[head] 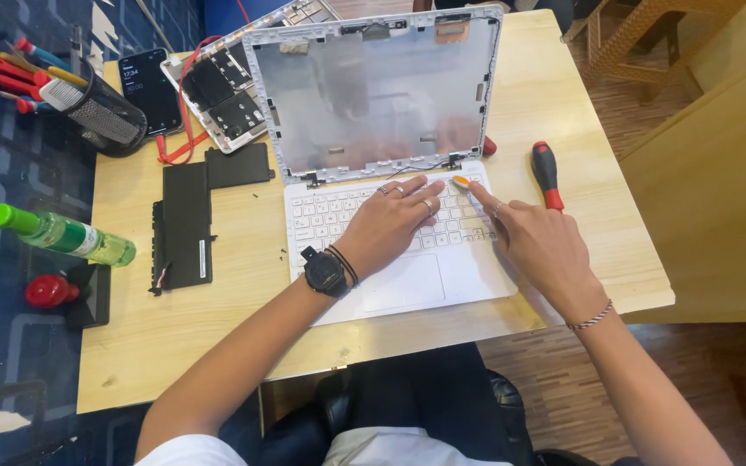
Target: Repairing a laptop by cleaning and manipulating internal ribbon cables and connectors using a toothbrush and hands
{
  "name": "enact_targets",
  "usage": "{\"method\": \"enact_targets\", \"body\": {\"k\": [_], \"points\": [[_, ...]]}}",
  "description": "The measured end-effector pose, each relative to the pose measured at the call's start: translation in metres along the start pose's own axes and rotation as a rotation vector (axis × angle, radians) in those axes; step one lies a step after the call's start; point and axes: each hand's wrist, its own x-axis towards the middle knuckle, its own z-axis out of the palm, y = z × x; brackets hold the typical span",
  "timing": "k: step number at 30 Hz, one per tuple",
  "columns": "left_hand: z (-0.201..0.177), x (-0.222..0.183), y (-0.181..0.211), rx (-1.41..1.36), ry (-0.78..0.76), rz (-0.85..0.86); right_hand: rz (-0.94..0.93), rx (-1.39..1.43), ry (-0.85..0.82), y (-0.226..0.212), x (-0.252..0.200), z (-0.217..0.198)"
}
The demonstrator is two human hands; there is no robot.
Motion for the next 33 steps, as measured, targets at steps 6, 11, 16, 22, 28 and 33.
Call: {"method": "enact_targets", "body": {"k": [6, 11, 16, 22, 28, 33], "points": [[0.006, 0.001, -0.003, 0.001, -0.004, -0.036, -0.026, -0.004, 0.053, -0.008, 0.016, 0.007], [0.009, 0.001, -0.003, -0.004, -0.008, -0.036, -0.021, -0.021, 0.028, -0.005, 0.012, 0.009], [0.009, 0.002, -0.004, 0.021, -0.004, -0.018, -0.057, 0.004, 0.077, -0.009, 0.013, 0.004], [0.008, 0.001, -0.001, -0.017, -0.010, -0.022, -0.017, -0.051, 0.026, -0.009, 0.011, 0.007], [0.003, 0.000, 0.000, 0.001, 0.001, -0.040, -0.021, -0.050, -0.001, 0.001, 0.004, 0.004], [0.006, 0.002, -0.001, 0.005, -0.011, -0.029, -0.113, -0.039, 0.049, 0.003, 0.020, -0.006]]}}
